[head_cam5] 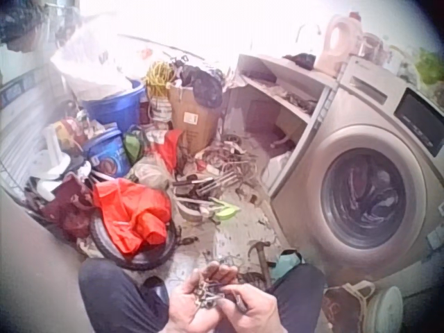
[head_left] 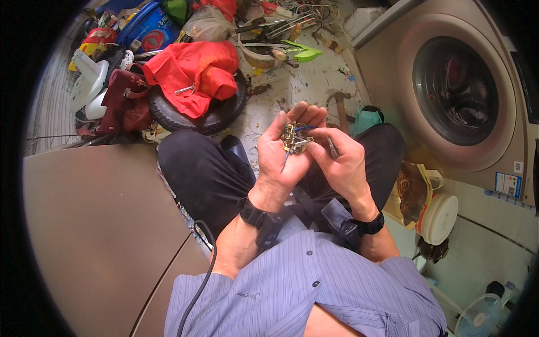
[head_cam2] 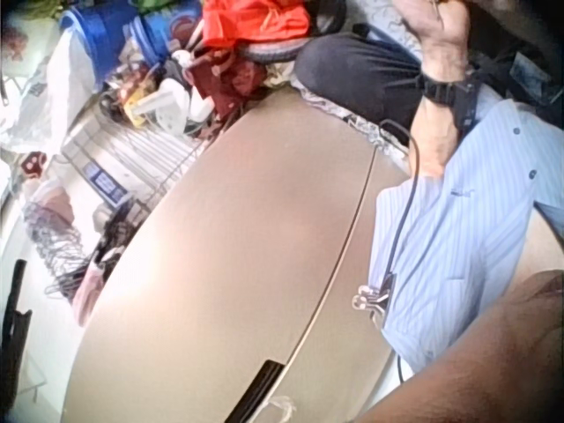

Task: The person sits on the floor and uses a small metal tool to scrape and clean a small circuit board held in their hand. They repeatedly scrape the surface of the board and then place it into a container.

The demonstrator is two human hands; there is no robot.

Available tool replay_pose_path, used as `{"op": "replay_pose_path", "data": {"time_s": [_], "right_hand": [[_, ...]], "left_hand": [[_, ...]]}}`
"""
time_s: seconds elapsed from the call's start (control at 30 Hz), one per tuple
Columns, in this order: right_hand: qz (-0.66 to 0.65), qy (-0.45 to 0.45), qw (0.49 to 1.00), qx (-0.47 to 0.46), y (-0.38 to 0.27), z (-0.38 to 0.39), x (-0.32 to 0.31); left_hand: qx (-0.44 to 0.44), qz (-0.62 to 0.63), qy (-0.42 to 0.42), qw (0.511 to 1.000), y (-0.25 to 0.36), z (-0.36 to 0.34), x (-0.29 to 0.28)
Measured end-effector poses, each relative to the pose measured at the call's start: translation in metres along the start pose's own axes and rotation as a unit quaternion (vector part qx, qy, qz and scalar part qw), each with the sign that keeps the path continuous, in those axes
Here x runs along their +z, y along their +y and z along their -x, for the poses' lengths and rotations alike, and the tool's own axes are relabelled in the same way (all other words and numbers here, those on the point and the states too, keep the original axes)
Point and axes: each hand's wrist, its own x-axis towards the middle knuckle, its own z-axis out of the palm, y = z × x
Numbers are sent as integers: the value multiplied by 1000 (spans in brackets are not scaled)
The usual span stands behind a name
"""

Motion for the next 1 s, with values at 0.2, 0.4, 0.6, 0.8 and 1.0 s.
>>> {"op": "replay_pose_path", "data": {"time_s": [0.2, 0.4, 0.6, 0.8, 1.0], "right_hand": [[-7, 18, 1000, -23, 3, 2, 4], [-114, 40, 986, 113, 0, 7, 6], [-247, 41, 949, 191, -1, 7, 7], [-156, 15, 974, 165, 1, 6, 9], [-121, 30, 982, 143, 4, 9, 13]], "left_hand": [[-5, 3, -6, 1000, 0, 0, -1], [-10, 9, 9, 1000, 1, 3, -2], [-14, 1, 15, 1000, 3, 5, -3], [1, -9, 15, 1000, 4, 5, -5], [14, -14, 0, 1000, 3, 2, -7]]}}
